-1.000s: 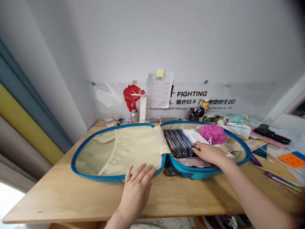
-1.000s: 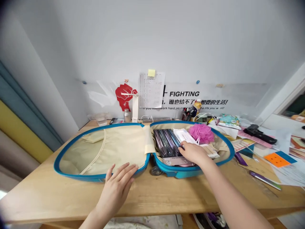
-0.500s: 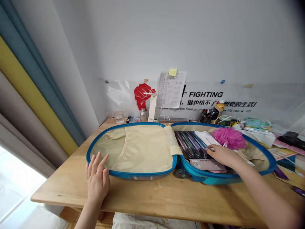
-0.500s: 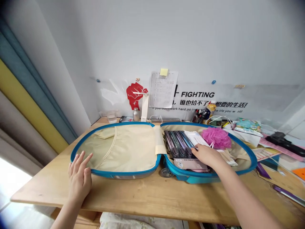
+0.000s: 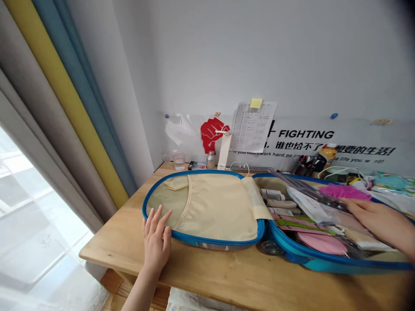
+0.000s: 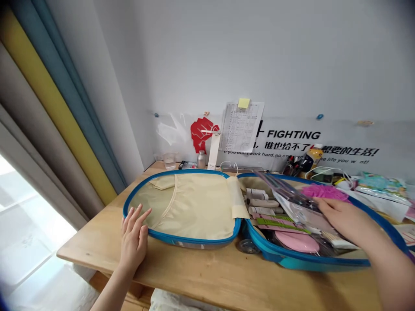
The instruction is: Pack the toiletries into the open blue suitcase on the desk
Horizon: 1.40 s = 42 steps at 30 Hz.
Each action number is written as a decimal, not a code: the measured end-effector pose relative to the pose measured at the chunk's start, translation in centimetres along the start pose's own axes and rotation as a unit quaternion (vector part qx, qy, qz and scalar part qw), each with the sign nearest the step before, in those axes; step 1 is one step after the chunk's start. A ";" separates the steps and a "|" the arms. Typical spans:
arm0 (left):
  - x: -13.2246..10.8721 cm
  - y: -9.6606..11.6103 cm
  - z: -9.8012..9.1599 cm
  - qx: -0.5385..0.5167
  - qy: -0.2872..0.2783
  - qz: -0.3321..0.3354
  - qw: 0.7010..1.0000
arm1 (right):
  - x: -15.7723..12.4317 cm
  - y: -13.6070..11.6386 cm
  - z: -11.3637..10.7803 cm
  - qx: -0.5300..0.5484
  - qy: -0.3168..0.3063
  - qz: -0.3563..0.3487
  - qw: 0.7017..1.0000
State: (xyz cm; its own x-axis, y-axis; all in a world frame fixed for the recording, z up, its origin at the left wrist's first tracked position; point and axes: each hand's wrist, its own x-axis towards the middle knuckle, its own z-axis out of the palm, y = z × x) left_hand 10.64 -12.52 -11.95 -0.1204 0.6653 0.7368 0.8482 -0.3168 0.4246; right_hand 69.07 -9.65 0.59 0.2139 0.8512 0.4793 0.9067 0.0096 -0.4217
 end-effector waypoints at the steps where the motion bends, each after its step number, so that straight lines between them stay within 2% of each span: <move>1: 0.0 0.0 0.0 -0.001 0.000 0.002 1.000 | 0.1 -0.8 -0.6 -0.003 0.000 0.018 1.000; 3: 0.0 -0.1 0.0 -0.001 0.002 0.007 1.000 | 0.5 -3.8 -1.4 -0.014 -0.010 0.045 0.999; 6: 0.0 -0.2 0.1 -0.001 0.006 0.007 1.000 | 1.6 -10.0 -1.0 0.006 -0.022 -0.033 0.999; 8: 0.0 -0.1 0.1 0.001 0.007 0.005 1.000 | 2.7 -14.3 0.4 -0.005 -0.055 -0.098 0.994; 12: 0.0 0.0 0.1 0.007 0.009 0.006 1.000 | 4.7 -21.3 5.6 -0.010 -0.144 -0.255 0.956; 15: 0.0 0.0 0.1 0.012 0.009 0.002 1.000 | 5.5 -25.0 10.2 -0.023 -0.217 -0.370 0.903; 17: 0.0 0.0 0.1 0.012 0.009 0.003 1.000 | 5.7 -26.7 13.1 -0.027 -0.242 -0.413 0.877; 22: -0.2 -0.1 0.2 0.014 0.012 0.009 1.000 | 6.0 -29.9 19.0 -0.041 -0.266 -0.462 0.845; 26: -0.1 -0.2 0.2 0.015 0.008 0.001 1.000 | 6.3 -31.4 22.5 -0.060 -0.264 -0.469 0.841; 29: 0.0 -0.2 0.3 0.015 0.006 -0.003 1.000 | 6.5 -31.6 24.3 -0.083 -0.266 -0.462 0.842; 35: 0.0 -0.3 0.3 0.017 0.010 0.002 1.000 | 6.0 -31.7 25.5 -0.110 -0.249 -0.448 0.852; 40: -0.1 -0.3 0.3 0.020 0.007 0.019 1.000 | 5.5 -32.4 24.6 -0.100 -0.270 -0.500 0.816; 42: -0.1 -0.3 0.3 0.022 0.006 0.018 1.000 | 5.1 -32.5 24.1 -0.096 -0.270 -0.510 0.811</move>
State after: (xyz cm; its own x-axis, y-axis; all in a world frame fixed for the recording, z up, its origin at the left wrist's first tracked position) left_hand 10.53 -12.29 -12.24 -0.0952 0.6450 0.7583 0.8736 -0.3110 0.3743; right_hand 31.98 7.04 -1.77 -0.8264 0.5582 0.0741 0.5629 0.8153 0.1355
